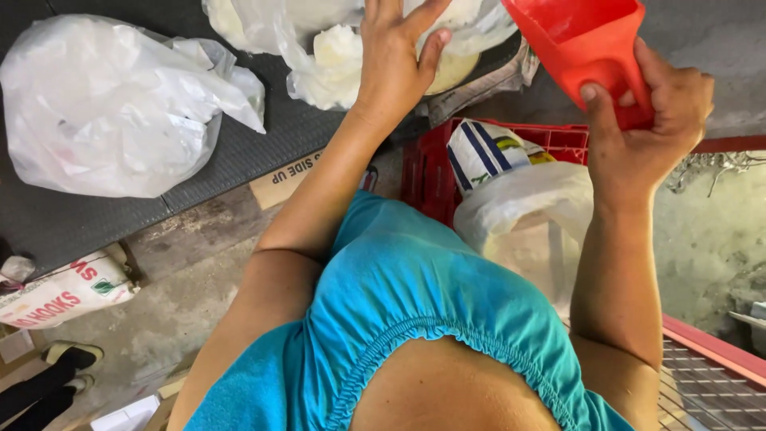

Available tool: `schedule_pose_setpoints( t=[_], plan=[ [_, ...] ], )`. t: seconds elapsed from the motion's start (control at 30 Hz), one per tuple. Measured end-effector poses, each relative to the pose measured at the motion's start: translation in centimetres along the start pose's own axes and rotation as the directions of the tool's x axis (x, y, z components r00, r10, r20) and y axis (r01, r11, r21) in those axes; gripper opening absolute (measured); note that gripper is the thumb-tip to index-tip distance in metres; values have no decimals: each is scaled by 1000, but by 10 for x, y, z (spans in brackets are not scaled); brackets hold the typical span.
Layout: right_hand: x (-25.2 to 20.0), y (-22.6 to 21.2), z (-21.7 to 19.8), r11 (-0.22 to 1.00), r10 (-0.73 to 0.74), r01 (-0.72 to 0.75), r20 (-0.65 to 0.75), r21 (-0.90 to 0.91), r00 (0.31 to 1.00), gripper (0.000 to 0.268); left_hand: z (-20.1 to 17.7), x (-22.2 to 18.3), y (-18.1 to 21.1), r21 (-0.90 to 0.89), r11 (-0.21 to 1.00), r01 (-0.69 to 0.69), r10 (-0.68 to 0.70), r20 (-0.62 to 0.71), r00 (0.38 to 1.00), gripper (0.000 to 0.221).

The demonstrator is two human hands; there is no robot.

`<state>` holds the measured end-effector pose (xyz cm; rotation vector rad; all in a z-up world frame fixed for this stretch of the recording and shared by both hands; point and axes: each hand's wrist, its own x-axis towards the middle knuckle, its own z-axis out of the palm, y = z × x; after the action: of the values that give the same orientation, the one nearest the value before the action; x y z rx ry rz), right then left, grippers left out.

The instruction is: Scooping a white powdered substance from a large sack into individual plastic bags and arranging them on a scale.

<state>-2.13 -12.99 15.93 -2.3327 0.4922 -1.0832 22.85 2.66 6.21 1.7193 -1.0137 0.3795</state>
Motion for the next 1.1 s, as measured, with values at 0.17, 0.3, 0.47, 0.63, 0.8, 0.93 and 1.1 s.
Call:
schedule_pose_setpoints(
  t=[0.17,0.3,0.47,0.63,0.8,0.93,1.1],
  plan=[
    [21,14,9,881,-222,267,156,-392,962,49,12,5,-32,-46,999,24,-17,146,989,57],
    [27,23,22,869,-169,228,171,-438,971,47,14,2,-45,-103,994,47,-28,179,984,65],
    [31,28,35,853,-176,236,170,-466,970,44,-7,8,-39,-256,943,212,-126,316,940,73],
    [39,30,47,830,-210,259,153,-494,966,37,-8,1,-47,-306,910,279,-172,332,927,72],
    [44,39,48,752,-291,366,221,-549,931,37,-4,0,-54,-395,865,310,-188,317,930,68],
    [50,38,47,659,-362,454,275,-600,890,36,-1,-1,-58,-393,872,292,-169,317,933,62],
    [57,40,47,624,-434,512,282,-590,855,35,-3,6,-51,-423,861,281,-151,314,937,65]
  ],
)
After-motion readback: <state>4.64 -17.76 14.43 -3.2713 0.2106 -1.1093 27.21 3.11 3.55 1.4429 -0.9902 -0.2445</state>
